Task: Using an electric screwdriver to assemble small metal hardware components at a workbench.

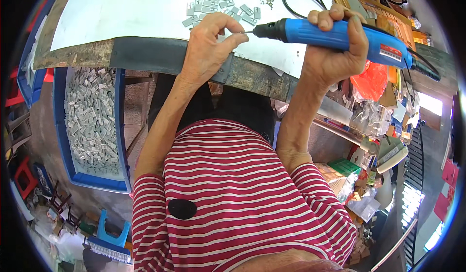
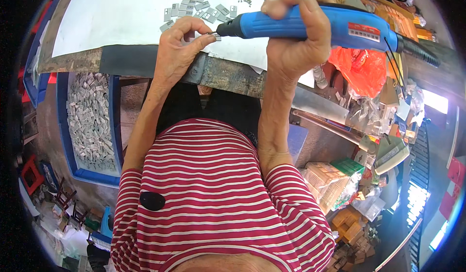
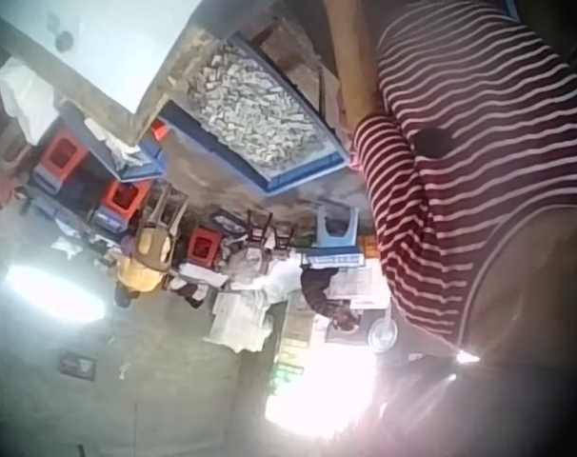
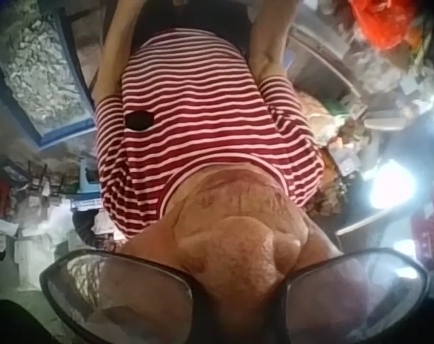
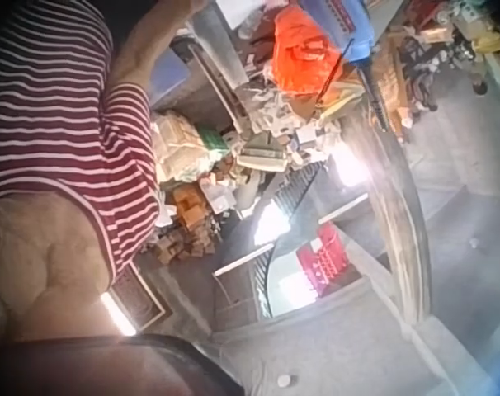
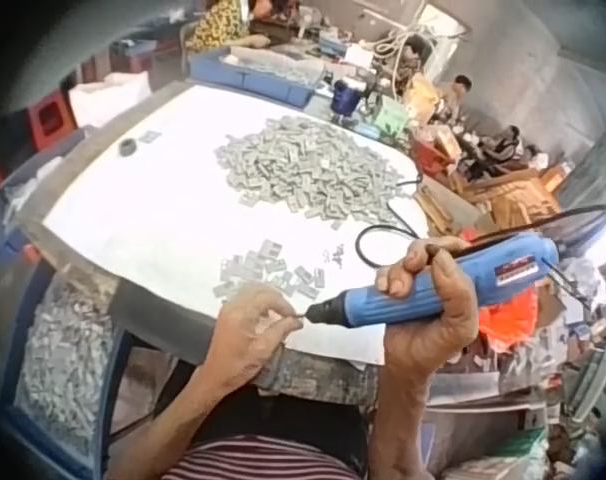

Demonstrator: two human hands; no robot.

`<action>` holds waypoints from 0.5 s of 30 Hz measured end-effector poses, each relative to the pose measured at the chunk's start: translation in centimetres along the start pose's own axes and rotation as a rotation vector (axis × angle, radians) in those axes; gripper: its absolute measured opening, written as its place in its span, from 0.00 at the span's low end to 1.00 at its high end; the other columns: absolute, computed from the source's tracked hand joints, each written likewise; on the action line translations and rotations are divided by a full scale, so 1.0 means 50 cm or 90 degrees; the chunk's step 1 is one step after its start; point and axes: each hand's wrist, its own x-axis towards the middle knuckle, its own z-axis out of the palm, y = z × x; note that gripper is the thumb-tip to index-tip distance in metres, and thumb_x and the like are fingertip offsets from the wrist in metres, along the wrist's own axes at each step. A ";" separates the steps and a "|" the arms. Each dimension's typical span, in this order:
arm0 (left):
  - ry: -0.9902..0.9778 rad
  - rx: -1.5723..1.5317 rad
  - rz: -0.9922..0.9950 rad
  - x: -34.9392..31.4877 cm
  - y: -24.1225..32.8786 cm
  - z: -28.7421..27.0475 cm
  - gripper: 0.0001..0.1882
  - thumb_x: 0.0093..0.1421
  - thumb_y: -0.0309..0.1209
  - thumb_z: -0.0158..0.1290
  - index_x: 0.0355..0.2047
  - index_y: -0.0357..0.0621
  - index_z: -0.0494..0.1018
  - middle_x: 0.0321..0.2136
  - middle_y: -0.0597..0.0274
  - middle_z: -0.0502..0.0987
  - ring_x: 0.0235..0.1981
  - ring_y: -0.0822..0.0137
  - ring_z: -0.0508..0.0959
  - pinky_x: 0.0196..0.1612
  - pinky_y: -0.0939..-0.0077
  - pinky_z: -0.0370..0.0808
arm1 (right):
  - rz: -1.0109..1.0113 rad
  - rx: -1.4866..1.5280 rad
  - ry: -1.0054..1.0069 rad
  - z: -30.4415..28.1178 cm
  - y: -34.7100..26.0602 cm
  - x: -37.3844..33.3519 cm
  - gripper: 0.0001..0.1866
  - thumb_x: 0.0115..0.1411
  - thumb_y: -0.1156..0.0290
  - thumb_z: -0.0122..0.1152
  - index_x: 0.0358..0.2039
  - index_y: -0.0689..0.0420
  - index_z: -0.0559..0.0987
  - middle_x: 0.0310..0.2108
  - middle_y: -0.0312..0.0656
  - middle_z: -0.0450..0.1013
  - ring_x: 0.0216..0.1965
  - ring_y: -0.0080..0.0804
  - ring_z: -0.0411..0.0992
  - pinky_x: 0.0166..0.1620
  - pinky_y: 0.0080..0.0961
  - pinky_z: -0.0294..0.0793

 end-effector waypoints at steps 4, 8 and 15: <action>-0.037 -0.163 -0.075 0.000 -0.002 -0.014 0.07 0.48 0.28 0.60 0.26 0.39 0.75 0.24 0.70 0.74 0.25 0.79 0.69 0.28 0.83 0.66 | 0.002 0.053 0.004 0.002 -0.013 0.002 0.07 0.55 0.72 0.49 0.35 0.59 0.70 0.27 0.46 0.69 0.23 0.34 0.67 0.32 0.38 0.67; -0.054 -0.318 -0.102 -0.001 0.006 -0.020 0.05 0.48 0.23 0.60 0.27 0.39 0.76 0.27 0.67 0.75 0.28 0.78 0.72 0.32 0.86 0.71 | -0.004 0.066 -0.001 0.013 -0.023 -0.002 0.09 0.54 0.71 0.51 0.34 0.61 0.71 0.27 0.46 0.67 0.23 0.33 0.65 0.34 0.36 0.65; -0.067 -0.360 -0.098 0.001 -0.002 -0.020 0.05 0.48 0.24 0.61 0.27 0.40 0.77 0.24 0.68 0.76 0.26 0.80 0.73 0.30 0.89 0.71 | -0.013 0.047 -0.011 0.020 -0.022 -0.002 0.10 0.53 0.71 0.53 0.34 0.64 0.71 0.28 0.46 0.65 0.24 0.31 0.64 0.34 0.34 0.63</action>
